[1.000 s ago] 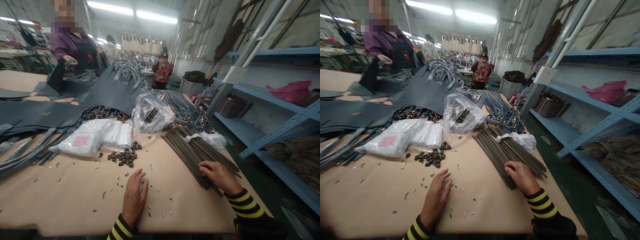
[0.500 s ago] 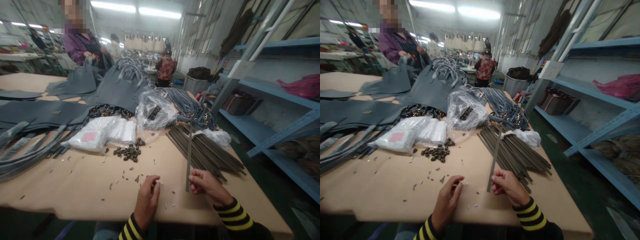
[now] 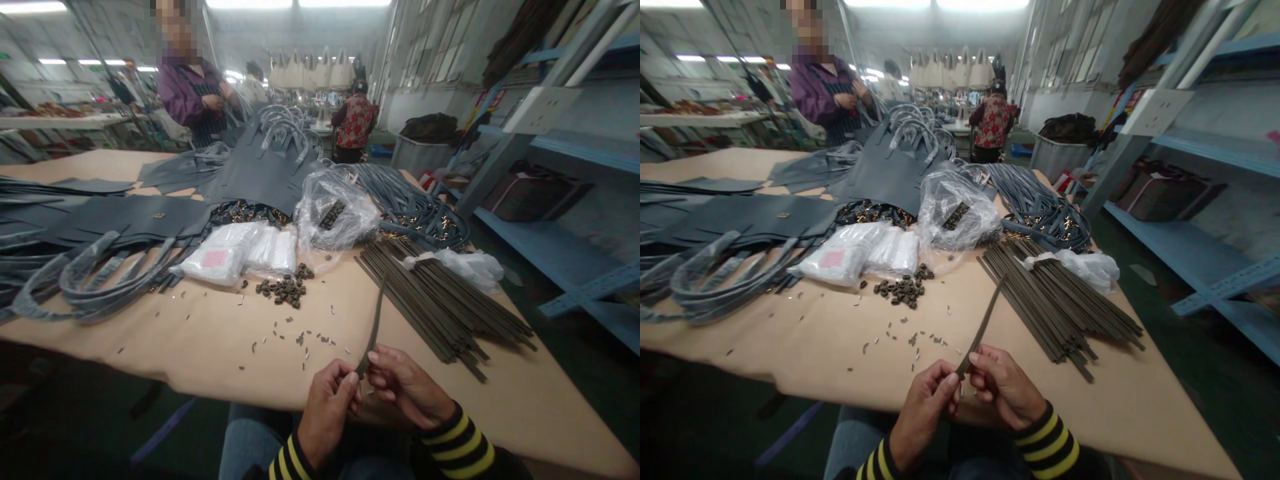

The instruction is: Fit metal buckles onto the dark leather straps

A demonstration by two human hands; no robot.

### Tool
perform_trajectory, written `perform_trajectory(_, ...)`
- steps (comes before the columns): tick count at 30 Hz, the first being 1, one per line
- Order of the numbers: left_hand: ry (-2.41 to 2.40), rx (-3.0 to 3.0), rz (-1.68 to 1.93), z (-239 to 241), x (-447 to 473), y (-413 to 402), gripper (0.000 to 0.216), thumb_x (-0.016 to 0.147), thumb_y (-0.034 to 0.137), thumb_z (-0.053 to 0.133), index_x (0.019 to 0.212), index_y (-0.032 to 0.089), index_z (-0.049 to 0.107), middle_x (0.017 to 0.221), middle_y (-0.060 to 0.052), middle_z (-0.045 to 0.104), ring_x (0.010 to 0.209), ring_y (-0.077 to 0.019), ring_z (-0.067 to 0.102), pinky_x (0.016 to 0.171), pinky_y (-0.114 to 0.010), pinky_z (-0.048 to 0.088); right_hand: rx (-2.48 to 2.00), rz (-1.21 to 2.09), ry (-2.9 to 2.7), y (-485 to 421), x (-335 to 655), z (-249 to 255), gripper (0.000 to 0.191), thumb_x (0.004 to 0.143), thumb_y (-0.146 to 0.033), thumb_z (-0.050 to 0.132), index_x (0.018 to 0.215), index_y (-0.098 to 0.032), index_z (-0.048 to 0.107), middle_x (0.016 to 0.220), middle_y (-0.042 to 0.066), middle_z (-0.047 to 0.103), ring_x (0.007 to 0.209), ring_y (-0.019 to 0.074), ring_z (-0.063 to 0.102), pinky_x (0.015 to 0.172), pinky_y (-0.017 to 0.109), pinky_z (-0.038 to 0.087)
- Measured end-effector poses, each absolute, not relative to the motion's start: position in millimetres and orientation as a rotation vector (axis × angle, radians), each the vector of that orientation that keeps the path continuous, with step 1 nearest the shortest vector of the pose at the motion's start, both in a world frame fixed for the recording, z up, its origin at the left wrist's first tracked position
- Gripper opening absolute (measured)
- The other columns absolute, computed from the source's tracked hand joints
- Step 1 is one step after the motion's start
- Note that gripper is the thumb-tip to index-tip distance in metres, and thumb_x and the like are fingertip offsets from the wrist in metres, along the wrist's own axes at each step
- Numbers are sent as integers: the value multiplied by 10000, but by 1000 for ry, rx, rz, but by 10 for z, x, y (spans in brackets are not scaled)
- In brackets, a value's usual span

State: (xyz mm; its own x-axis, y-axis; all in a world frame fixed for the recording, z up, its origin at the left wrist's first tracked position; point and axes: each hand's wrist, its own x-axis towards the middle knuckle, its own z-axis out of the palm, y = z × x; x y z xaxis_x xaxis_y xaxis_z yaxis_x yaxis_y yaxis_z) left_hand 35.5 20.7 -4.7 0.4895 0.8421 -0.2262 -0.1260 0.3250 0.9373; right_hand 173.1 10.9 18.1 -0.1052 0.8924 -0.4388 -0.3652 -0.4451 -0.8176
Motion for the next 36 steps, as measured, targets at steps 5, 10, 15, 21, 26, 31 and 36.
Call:
perform_trajectory(5,906,1107,743,-43,271,200,342,703,478,518,621,157,435,491,54,430,431,-62,367,450,-192,311,-1181,1792,-624,67,1669,216,304,594,-376,678,606,-148,478,537,-70,344,445,38,288,334,119,167)
perform_trajectory(10,934,1186,751,9,271,192,311,736,437,500,623,154,441,505,47,426,463,-70,373,467,-194,306,-1199,1723,-630,40,1565,143,341,621,-423,648,581,-165,429,483,-81,339,424,39,272,348,132,183)
perform_trajectory(15,880,1095,761,-6,224,223,353,704,484,520,605,153,448,499,41,438,460,-73,384,481,-198,308,-1253,1689,-721,40,1615,124,335,662,-473,556,573,-168,451,502,-61,381,416,57,321,356,165,229)
perform_trajectory(21,1035,1111,799,-24,-19,235,369,660,505,554,622,143,496,495,27,469,479,-95,421,492,-211,325,-1632,499,-1783,66,1805,375,195,753,-307,502,841,-160,594,849,97,579,822,233,512,721,376,403)
perform_trajectory(26,952,1204,814,98,-197,221,322,688,449,559,637,134,526,521,26,474,510,-94,433,525,-212,344,-1352,397,-2468,105,1613,583,166,791,-134,423,794,-188,580,780,66,598,747,196,539,702,342,404)
perform_trajectory(31,863,976,868,-42,-254,160,318,693,447,569,654,147,471,461,54,442,467,-82,432,503,-203,328,-1425,837,-2333,-1,1396,631,165,793,-141,382,769,-166,543,702,43,572,625,157,519,551,262,378)
perform_trajectory(36,795,686,791,-134,-126,54,340,667,434,600,607,154,417,417,76,391,390,-50,372,431,-178,294,-1239,1770,-1506,-90,1330,323,165,748,-292,491,740,-141,554,652,5,556,497,83,472,456,197,358)
